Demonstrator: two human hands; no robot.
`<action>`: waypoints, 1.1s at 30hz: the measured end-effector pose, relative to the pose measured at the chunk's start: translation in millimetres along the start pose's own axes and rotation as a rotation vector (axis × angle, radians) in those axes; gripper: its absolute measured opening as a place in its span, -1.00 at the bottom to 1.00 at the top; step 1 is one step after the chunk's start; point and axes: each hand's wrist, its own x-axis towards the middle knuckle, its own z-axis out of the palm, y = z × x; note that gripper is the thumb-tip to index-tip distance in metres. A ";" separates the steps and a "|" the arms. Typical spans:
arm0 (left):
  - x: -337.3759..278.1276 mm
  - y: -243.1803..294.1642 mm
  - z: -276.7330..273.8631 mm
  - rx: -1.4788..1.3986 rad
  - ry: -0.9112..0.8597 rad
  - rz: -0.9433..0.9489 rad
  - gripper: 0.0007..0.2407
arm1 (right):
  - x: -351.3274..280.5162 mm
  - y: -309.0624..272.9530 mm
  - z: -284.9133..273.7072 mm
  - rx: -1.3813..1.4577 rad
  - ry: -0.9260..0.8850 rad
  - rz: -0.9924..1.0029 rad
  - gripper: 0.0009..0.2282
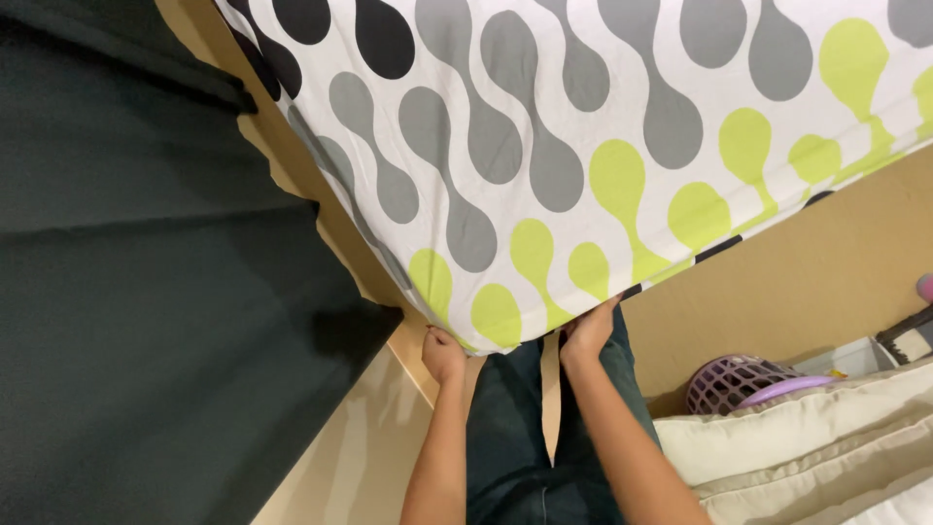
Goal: The person spreads a patterned fitted sheet over a mattress and tucks the edges under the mattress corners. They move around the bed to smooth and secure the sheet on all sides.
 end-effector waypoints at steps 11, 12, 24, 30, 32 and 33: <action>-8.7 22.9 -50.3 0.095 -0.060 0.055 -0.69 | -38.9 -24.6 -21.6 -0.806 0.110 -0.941 -0.73; -20.4 41.0 -70.2 0.126 -0.048 0.044 -0.68 | -46.1 -23.7 -31.9 -0.820 0.098 -0.891 -0.75; -10.3 5.8 -36.5 -0.269 -0.219 -0.005 -0.65 | 14.4 -61.3 -74.7 -1.035 -0.314 -0.510 -0.67; -39.2 -31.8 11.2 -1.025 -0.227 -0.332 -0.77 | 7.5 -86.4 -82.3 -1.046 -0.371 -0.746 -0.73; -56.4 -30.7 11.0 -1.026 -0.170 -0.312 -0.79 | -18.1 -109.9 -81.9 -1.177 -0.532 -0.894 -0.72; -63.7 -29.1 11.7 -1.026 -0.120 -0.286 -0.79 | -30.1 -122.0 -80.1 -1.295 -0.691 -1.044 -0.69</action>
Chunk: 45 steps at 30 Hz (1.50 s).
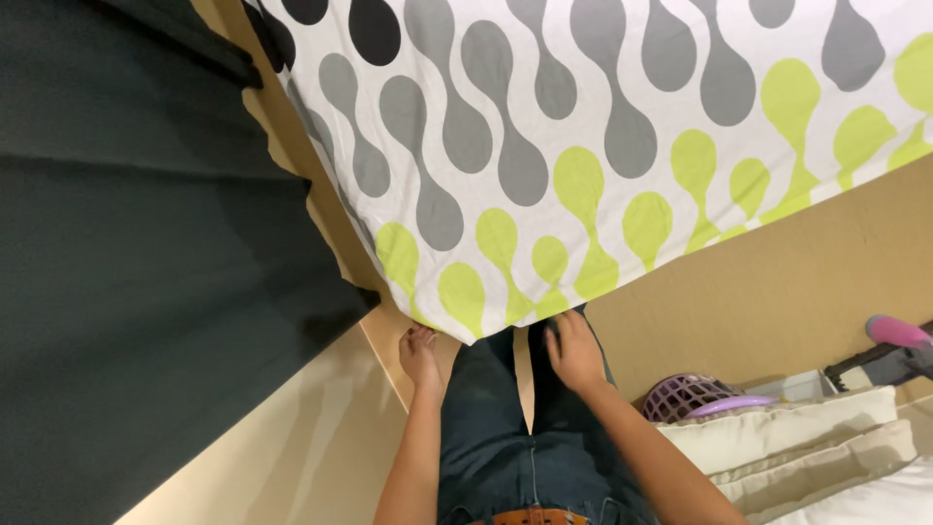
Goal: The person spreads a patterned fitted sheet over a mattress and tucks the edges under the mattress corners. They move around the bed to smooth and secure the sheet on all sides.
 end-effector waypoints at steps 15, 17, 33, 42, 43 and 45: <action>25.2 70.2 31.6 0.050 -0.286 -0.569 -0.41 | 62.4 53.3 63.2 -0.500 -0.534 -0.339 -0.66; 41.9 47.4 23.2 -0.028 -0.289 -0.565 -0.40 | 69.6 42.9 61.7 -0.588 -0.671 -0.236 -0.67; 73.4 25.6 48.5 -0.136 -0.193 -0.482 -0.50 | 89.1 11.1 73.7 -0.456 -0.499 -0.164 -0.50; -2.0 132.6 74.3 0.582 0.083 0.232 -0.48 | 41.3 -31.0 35.3 -0.357 -0.578 -0.275 -0.60; 2.5 130.9 77.6 0.580 0.086 0.236 -0.48 | 40.9 -40.5 39.7 -0.357 -0.576 -0.280 -0.60; 8.7 125.6 79.1 0.746 0.112 0.246 -0.49 | 34.0 -59.8 49.3 0.097 -0.450 -0.076 -0.61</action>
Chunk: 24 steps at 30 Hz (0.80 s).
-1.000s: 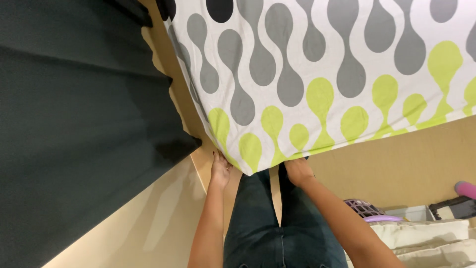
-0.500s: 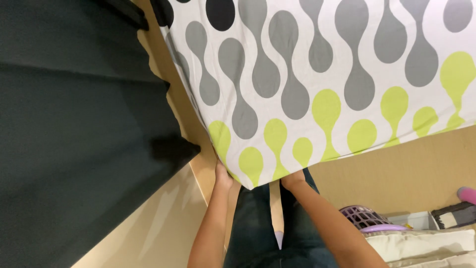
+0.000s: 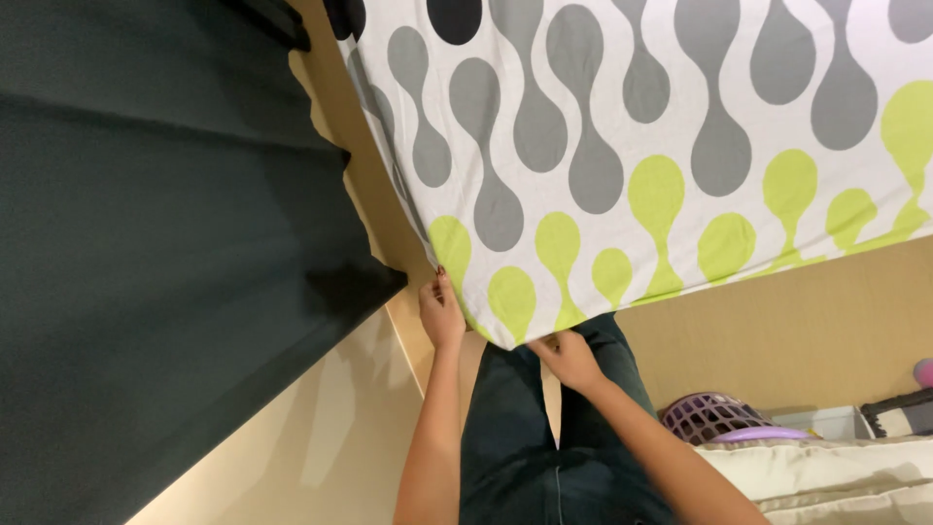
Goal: The person spreads a patterned fitted sheet over a mattress and tucks the edges under the mattress corners. They move around the bed to smooth and secure the sheet on all sides.
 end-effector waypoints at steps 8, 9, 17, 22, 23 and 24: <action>-15.1 -21.6 -4.0 0.022 -0.187 -0.043 -0.59 | 24.1 -16.9 37.1 0.460 0.106 0.500 -0.47; -17.0 -20.8 -3.3 -0.058 -0.142 0.139 -0.64 | 25.5 -14.0 43.6 0.396 0.112 0.616 -0.37; 29.5 -2.6 2.3 -0.155 -0.069 0.271 -0.73 | 26.9 -58.7 86.3 0.304 0.408 0.475 -0.39; 51.2 49.3 -5.7 0.110 -0.170 0.239 -0.66 | 27.1 -47.1 105.4 0.362 0.406 0.541 -0.33; 54.4 41.4 -4.5 0.096 -0.113 0.417 -0.68 | 27.1 -45.3 107.7 0.333 0.396 0.568 -0.35; 57.5 34.1 -3.3 0.080 -0.057 0.594 -0.69 | 26.9 -43.7 109.5 0.305 0.386 0.595 -0.36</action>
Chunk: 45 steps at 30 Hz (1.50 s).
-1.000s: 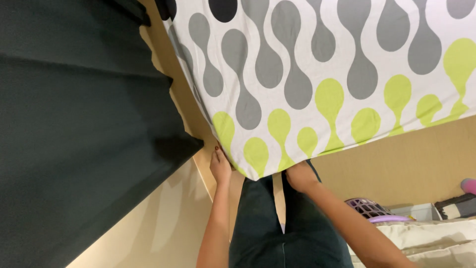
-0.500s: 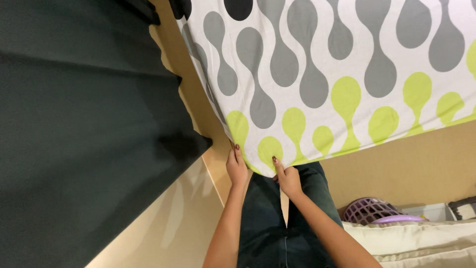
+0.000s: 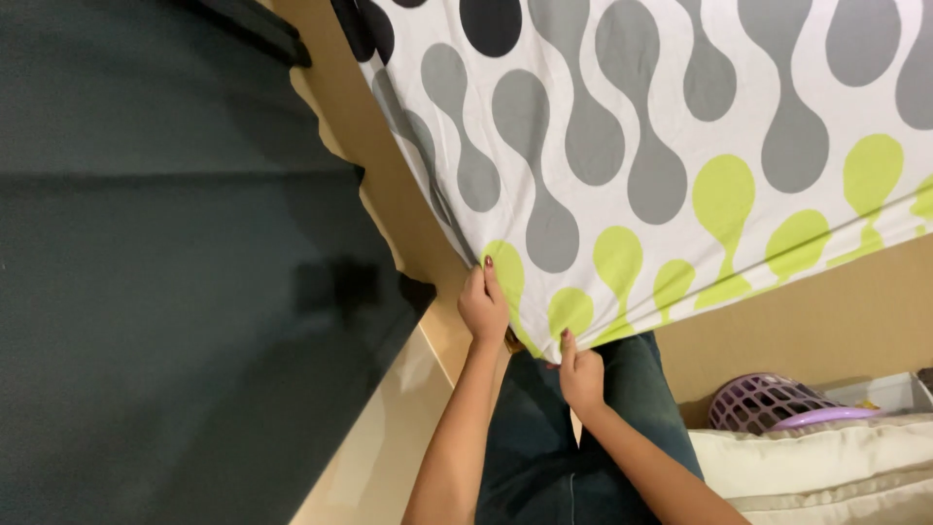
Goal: The person spreads a patterned fitted sheet over a mattress and tucks the edges under the mattress corners. They move around the bed to smooth and secure the sheet on all sides.
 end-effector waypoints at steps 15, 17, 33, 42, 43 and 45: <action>38.6 -55.1 -15.1 0.082 -0.143 -0.057 -0.72 | -2.7 -32.5 29.1 -0.095 -0.335 0.087 -0.36; 17.1 -98.3 -5.2 -0.131 -0.135 -0.067 -0.70 | 1.8 -35.6 22.1 -0.075 -0.377 0.097 -0.36; -127.6 -82.2 -2.0 -0.709 -0.690 -1.233 -0.57 | 34.1 -39.2 -148.0 -0.290 -0.378 -0.601 -0.50; -173.7 -98.8 60.1 -1.091 -0.654 -1.536 -0.68 | 87.2 21.5 -119.5 0.106 -0.663 -0.208 -0.74; -173.8 -96.8 63.9 -1.094 -0.640 -1.541 -0.68 | 91.2 35.0 -112.2 0.103 -0.675 -0.208 -0.74; -171.5 -92.3 73.8 -1.368 -0.388 -1.559 -0.71 | 101.5 60.7 -98.3 0.391 -0.550 -0.038 -0.78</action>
